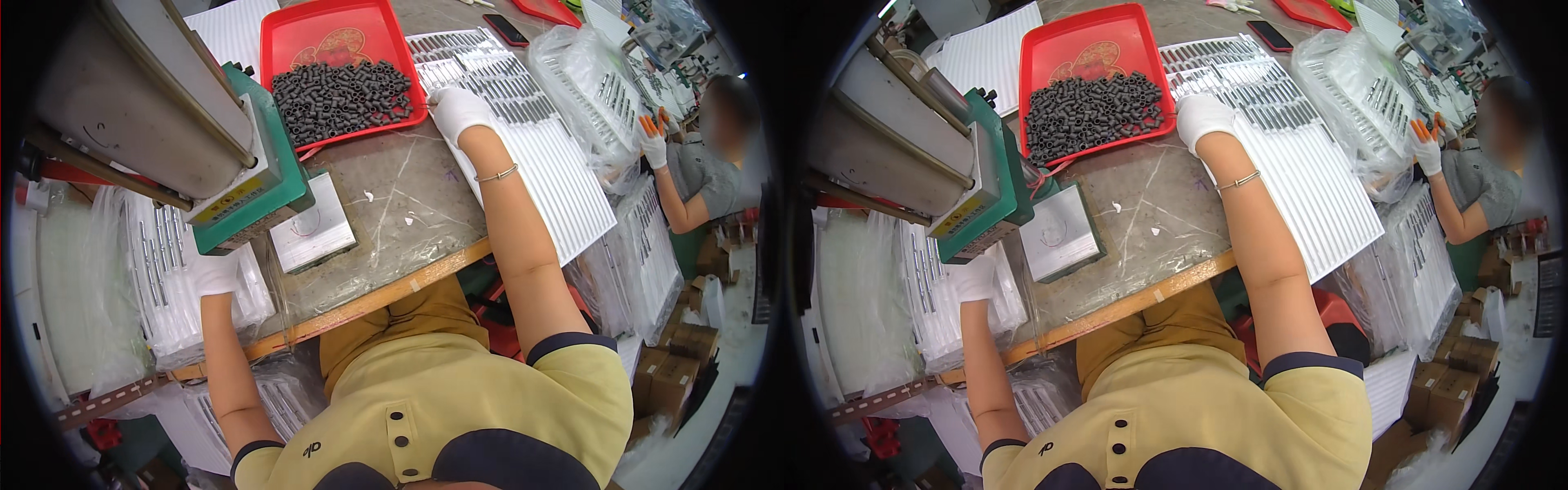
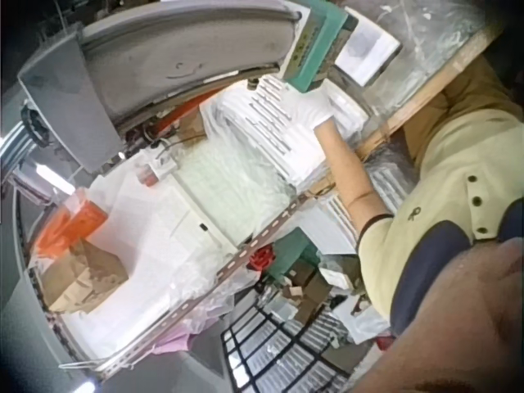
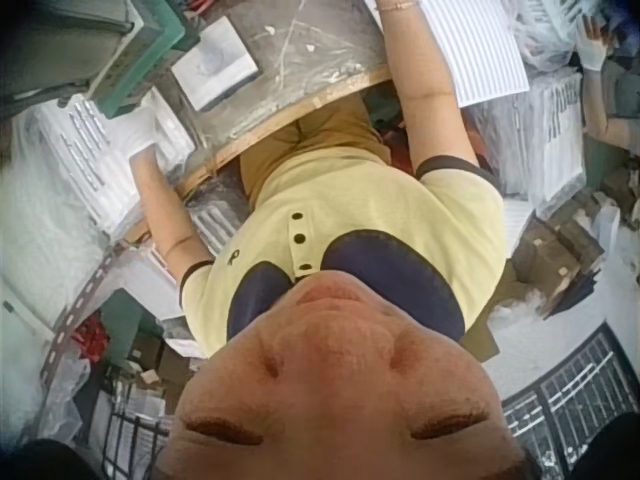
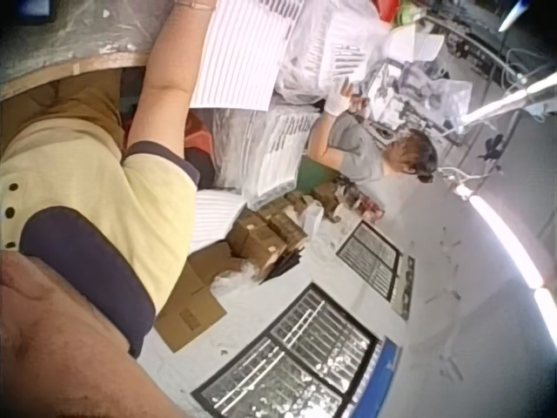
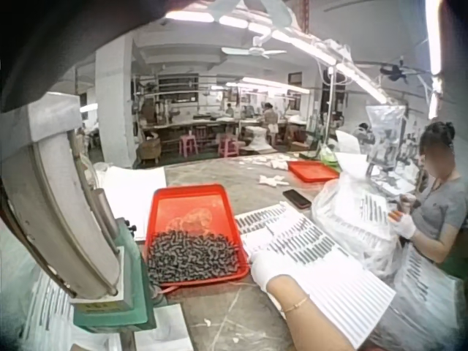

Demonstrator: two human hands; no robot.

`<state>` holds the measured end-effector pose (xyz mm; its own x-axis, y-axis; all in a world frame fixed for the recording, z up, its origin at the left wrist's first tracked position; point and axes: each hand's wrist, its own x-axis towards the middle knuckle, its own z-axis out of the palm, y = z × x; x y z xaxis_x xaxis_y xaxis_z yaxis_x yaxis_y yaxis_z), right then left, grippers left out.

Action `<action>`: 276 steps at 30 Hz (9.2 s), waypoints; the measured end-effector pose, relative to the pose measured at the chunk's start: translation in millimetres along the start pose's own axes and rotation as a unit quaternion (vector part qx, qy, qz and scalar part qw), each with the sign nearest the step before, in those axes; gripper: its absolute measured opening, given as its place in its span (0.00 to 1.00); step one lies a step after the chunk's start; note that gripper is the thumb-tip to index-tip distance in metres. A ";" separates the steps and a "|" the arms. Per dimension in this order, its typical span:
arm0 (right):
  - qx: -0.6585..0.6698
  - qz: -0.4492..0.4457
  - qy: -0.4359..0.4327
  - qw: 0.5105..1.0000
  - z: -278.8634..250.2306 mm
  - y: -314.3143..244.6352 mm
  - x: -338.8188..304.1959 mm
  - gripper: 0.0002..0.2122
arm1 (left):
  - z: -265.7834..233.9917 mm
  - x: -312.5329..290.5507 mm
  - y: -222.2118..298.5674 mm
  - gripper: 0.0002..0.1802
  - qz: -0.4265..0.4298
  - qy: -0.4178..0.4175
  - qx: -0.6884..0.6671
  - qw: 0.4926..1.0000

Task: Manually assemble and inspect metal handles or similar hardware components using a small press and manual fitting.

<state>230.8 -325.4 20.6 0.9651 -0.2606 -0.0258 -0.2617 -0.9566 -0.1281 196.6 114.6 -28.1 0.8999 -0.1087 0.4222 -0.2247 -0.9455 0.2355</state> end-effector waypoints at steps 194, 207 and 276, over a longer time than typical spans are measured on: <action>0.127 -0.018 0.073 0.989 10.2 -41.8 -37.1 0.09 | -7.6 -69.4 148.3 0.12 -0.130 -0.163 -0.515 0.831; 0.198 -0.195 0.060 0.959 -40.5 -24.9 -164.2 0.06 | 5.2 -58.5 201.4 0.12 -0.074 -0.238 -0.458 0.853; 0.371 -0.184 -0.058 0.908 37.3 -145.8 -137.7 0.22 | -55.4 -50.4 74.5 0.13 -0.213 -0.126 -0.533 0.809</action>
<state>136.4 -145.2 5.8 0.9918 0.1156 0.0553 0.1150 -0.6135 -0.7813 113.8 66.7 16.7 0.9981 -0.0287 -0.0552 0.0512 -0.1273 0.9905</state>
